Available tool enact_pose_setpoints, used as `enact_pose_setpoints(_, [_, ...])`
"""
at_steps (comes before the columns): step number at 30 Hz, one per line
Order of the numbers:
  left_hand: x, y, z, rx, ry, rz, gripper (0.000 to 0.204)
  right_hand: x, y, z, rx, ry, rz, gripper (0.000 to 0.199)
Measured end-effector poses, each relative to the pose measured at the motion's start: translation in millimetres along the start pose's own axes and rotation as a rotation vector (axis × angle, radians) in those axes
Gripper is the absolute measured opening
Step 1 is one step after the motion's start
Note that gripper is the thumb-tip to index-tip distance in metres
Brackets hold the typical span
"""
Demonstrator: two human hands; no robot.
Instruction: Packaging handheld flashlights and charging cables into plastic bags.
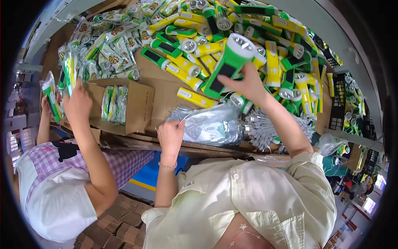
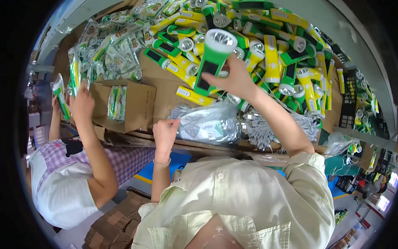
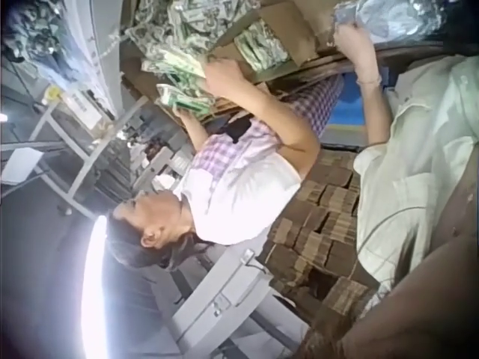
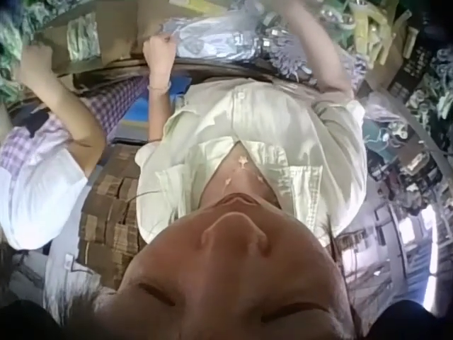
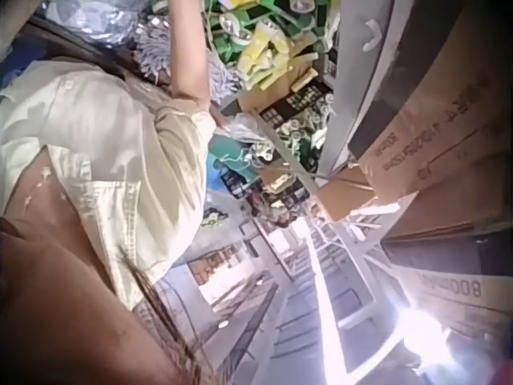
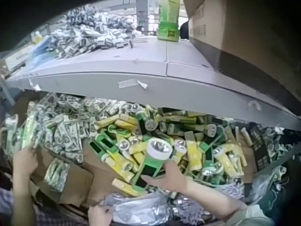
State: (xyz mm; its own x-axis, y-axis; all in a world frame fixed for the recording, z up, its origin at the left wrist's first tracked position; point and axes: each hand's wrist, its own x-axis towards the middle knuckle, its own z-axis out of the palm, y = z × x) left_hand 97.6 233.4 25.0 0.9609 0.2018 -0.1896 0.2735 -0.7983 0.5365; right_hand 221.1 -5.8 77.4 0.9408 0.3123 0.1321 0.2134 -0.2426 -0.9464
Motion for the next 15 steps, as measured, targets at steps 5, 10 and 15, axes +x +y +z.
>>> enact_pose_setpoints(5, [-6, 20, 8, -0.212, 0.040, 0.215, 0.020, -65, 5, 25, -0.092, -0.421, -0.338, 0.049])
enact_pose_setpoints(10, [-15, 16, 8, -0.387, -0.044, 0.140, 0.018, -91, 18, 39, -0.028, -0.295, -0.544, 0.050])
enact_pose_setpoints(15, [-27, 22, 2, -0.635, -0.116, 0.192, 0.016, -92, 12, 46, -0.308, -0.320, -0.433, 0.052])
